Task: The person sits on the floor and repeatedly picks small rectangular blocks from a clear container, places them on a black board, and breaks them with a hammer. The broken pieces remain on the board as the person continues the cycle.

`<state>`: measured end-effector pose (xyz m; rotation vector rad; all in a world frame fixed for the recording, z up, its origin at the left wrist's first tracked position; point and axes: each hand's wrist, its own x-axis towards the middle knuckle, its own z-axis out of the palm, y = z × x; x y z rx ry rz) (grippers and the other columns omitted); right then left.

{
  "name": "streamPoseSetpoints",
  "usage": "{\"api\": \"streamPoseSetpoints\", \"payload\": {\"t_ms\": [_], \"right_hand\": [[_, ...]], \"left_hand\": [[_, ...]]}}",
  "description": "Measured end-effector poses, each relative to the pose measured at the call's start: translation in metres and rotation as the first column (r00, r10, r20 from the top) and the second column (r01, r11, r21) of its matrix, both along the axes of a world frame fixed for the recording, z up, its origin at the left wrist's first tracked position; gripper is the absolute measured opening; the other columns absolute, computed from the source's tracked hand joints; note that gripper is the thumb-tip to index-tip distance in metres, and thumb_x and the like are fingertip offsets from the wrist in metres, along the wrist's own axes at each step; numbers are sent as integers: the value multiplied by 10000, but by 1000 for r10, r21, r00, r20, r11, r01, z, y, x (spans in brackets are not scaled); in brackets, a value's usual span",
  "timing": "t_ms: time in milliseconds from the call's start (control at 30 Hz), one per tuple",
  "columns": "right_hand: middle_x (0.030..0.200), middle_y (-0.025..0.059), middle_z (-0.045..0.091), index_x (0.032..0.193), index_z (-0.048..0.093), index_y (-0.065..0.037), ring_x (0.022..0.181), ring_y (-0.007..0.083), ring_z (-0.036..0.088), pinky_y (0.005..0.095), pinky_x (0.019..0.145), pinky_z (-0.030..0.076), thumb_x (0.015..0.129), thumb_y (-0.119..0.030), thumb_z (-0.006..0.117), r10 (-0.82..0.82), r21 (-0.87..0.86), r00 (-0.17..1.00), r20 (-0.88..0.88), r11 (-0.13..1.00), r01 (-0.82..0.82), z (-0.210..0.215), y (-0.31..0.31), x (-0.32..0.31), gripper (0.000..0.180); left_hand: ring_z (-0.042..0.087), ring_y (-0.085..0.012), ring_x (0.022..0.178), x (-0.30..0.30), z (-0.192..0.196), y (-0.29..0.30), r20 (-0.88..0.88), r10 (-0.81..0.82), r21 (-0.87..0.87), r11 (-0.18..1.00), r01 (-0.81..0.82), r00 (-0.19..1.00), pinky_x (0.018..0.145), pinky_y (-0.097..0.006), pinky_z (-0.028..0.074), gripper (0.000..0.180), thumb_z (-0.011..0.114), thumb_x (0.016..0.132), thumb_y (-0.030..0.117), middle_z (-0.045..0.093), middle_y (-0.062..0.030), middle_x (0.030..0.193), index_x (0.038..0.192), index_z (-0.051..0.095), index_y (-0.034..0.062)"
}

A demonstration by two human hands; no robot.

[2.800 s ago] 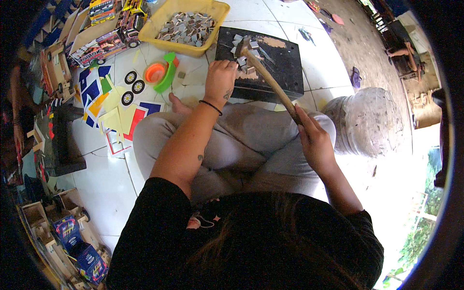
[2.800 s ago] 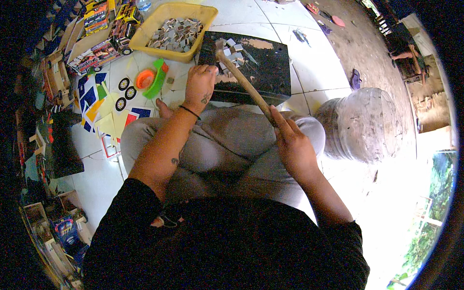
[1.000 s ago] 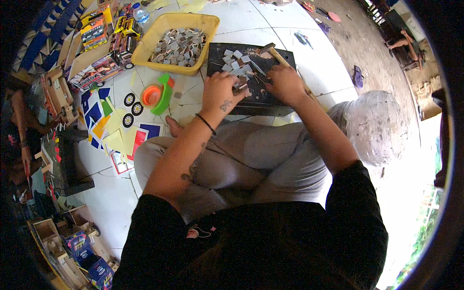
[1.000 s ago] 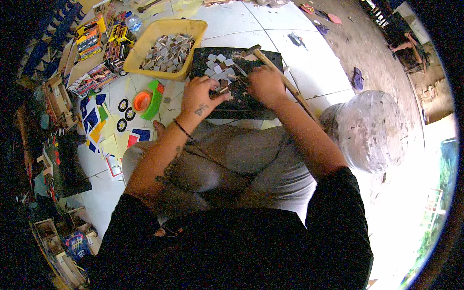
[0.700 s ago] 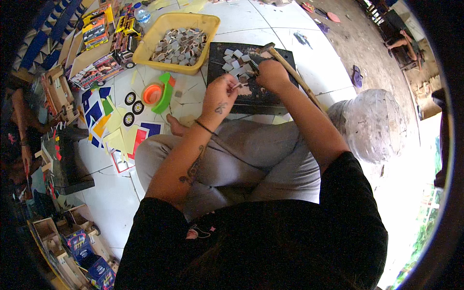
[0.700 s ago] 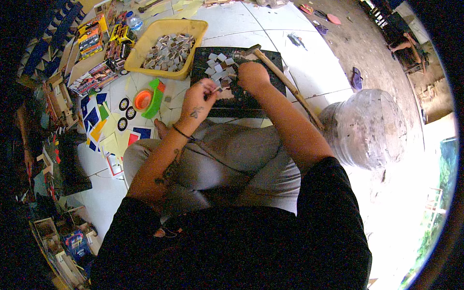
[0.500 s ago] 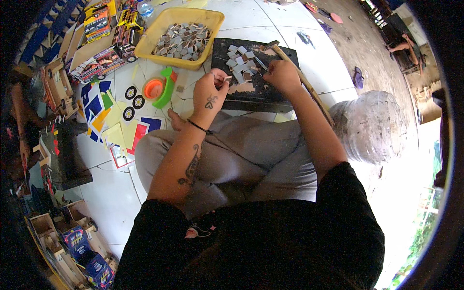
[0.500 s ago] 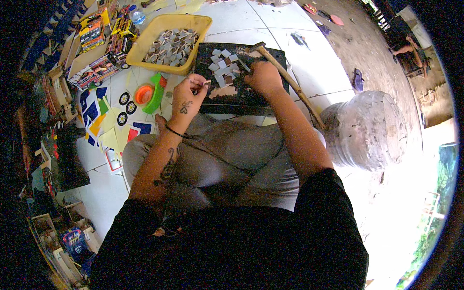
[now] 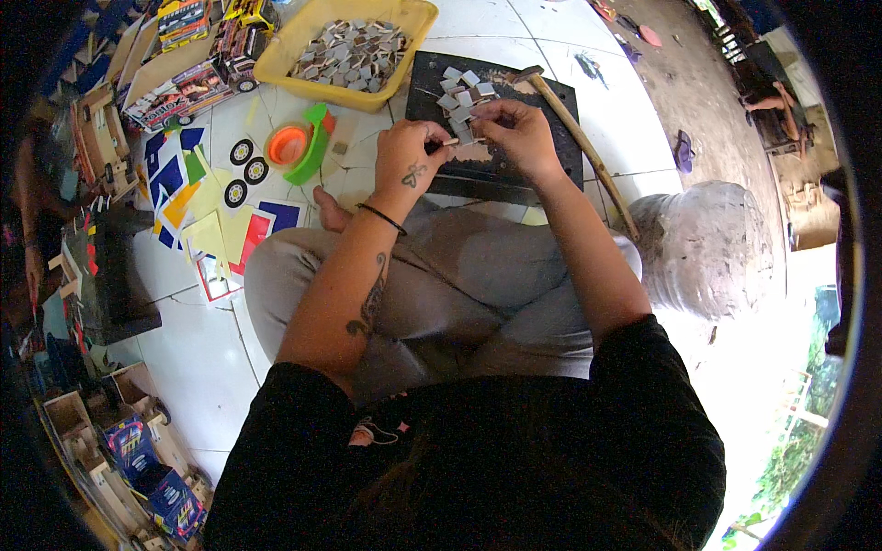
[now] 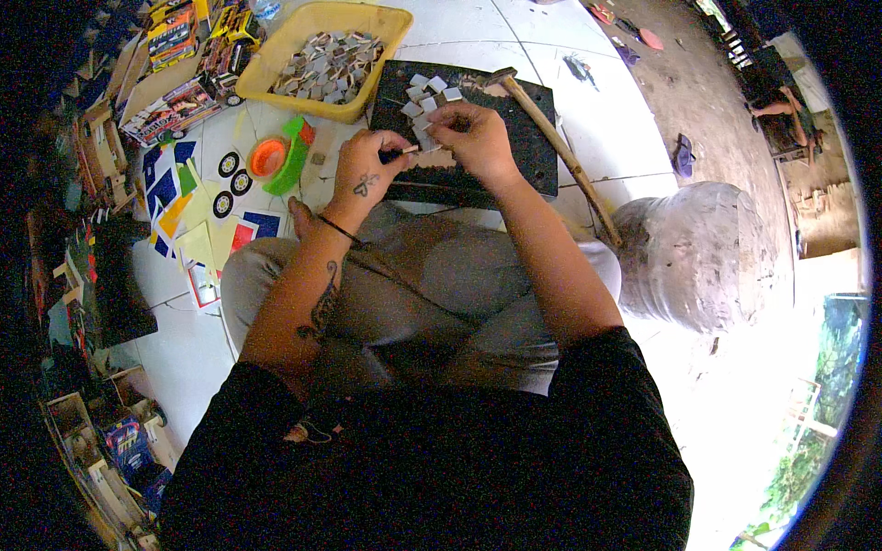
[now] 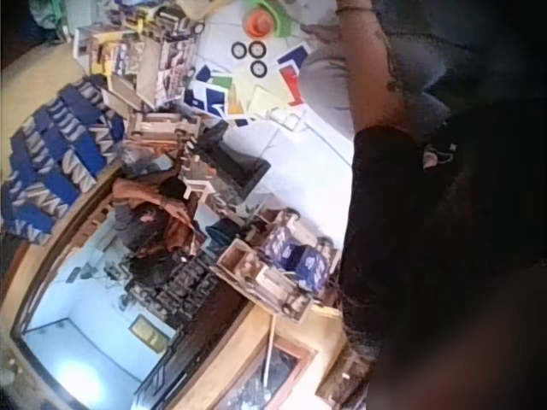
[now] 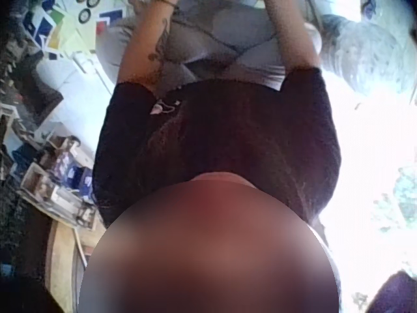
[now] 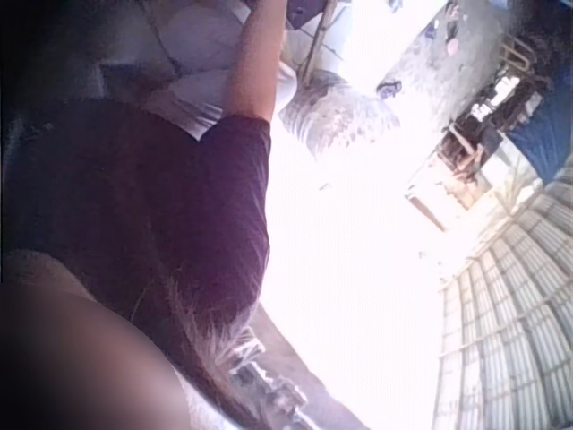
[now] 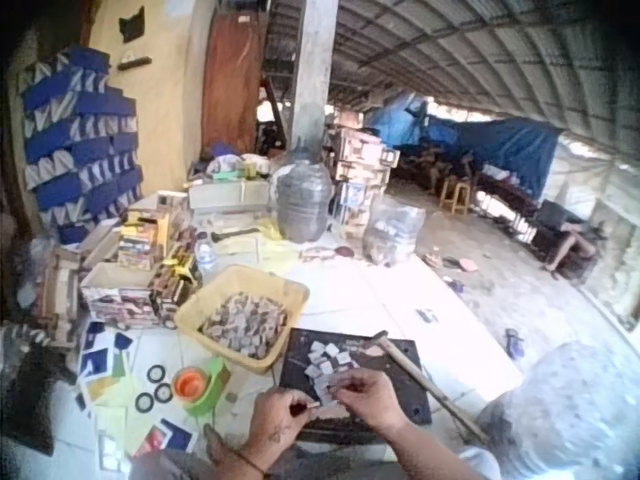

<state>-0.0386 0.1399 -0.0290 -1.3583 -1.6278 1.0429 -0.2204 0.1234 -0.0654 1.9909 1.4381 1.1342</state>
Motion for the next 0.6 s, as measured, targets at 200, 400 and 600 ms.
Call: {"api": "streamPoseSetpoints", "payload": {"t_ms": [200, 400, 600], "right_hand": [[790, 6, 642, 884, 638, -5, 717, 58, 584, 222, 657, 489, 814, -51, 684, -16, 154, 998, 68, 988, 6, -2, -4, -12, 95], [760, 21, 646, 858, 624, 6, 694, 56, 590, 223, 640, 493, 826, -61, 683, -9, 268, 981, 193, 962, -44, -2, -7, -17, 94], [736, 56, 662, 855, 633, -3, 666, 78, 614, 242, 612, 504, 818, -69, 687, -24, 299, 960, 278, 952, -63, 2, -11, -22, 93]], "left_hand": [[645, -256, 712, -2, -3, 5, -1, -18, -29, 999, 18, 1000, 709, -387, 426, 120, 740, 694, 173, 683, -78, 735, 753, 696, 78], [638, -259, 743, -3, -7, 9, -38, -25, -51, 998, 23, 999, 725, -408, 402, 120, 730, 712, 197, 684, -69, 751, 777, 701, 100], [633, -261, 761, -3, -5, 8, -47, -29, -63, 998, 26, 998, 741, -413, 391, 142, 738, 714, 221, 682, -67, 758, 795, 705, 109]]}}
